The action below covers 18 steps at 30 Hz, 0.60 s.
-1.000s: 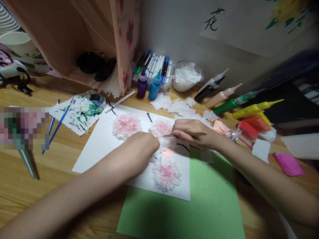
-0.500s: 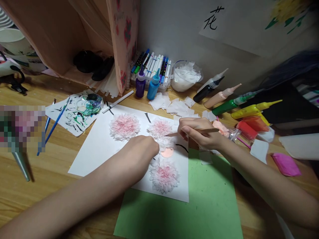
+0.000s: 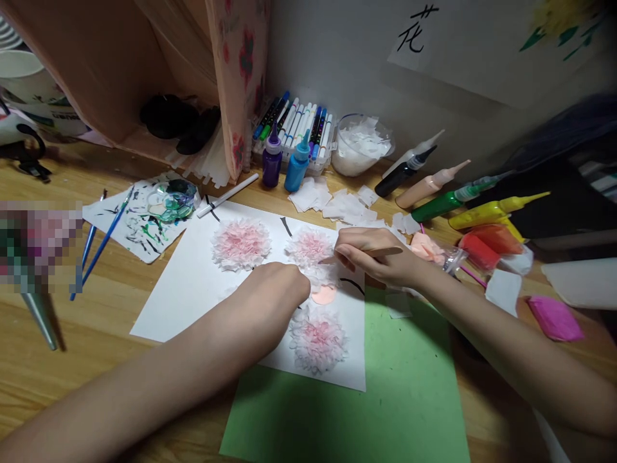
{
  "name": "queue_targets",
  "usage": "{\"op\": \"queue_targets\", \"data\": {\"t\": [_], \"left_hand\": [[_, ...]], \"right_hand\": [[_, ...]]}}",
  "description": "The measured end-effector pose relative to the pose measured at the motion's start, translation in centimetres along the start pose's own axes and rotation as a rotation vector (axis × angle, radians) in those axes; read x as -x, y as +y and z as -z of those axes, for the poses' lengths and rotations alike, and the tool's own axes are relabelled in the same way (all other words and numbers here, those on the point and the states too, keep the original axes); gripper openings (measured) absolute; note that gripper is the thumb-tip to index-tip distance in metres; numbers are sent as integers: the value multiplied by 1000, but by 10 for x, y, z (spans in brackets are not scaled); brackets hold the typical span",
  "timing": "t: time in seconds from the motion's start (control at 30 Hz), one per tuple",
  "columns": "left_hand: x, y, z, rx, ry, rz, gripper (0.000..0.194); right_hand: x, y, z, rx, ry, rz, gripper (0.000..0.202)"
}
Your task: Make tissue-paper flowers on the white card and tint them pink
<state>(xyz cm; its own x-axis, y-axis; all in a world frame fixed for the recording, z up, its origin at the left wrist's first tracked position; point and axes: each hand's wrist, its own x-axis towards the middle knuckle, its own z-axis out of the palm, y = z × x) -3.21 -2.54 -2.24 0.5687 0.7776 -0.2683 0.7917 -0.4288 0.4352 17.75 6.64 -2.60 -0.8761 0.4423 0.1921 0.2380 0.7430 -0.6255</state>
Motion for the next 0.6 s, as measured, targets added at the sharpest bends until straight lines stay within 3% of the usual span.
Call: {"op": "queue_targets", "data": {"t": [0.3,0.47,0.6], "left_hand": [[-3,-3,1,2,13,-15,18],[-1,-1,1,24,18,-20,16],[-3,7,9,-17,-90,67,17]], "right_hand": [[-4,-2,2,-44,-7,-76,44],[10,-2,10,-90,83,-64,44],[11,-1,8,-40,39,6,41]]}}
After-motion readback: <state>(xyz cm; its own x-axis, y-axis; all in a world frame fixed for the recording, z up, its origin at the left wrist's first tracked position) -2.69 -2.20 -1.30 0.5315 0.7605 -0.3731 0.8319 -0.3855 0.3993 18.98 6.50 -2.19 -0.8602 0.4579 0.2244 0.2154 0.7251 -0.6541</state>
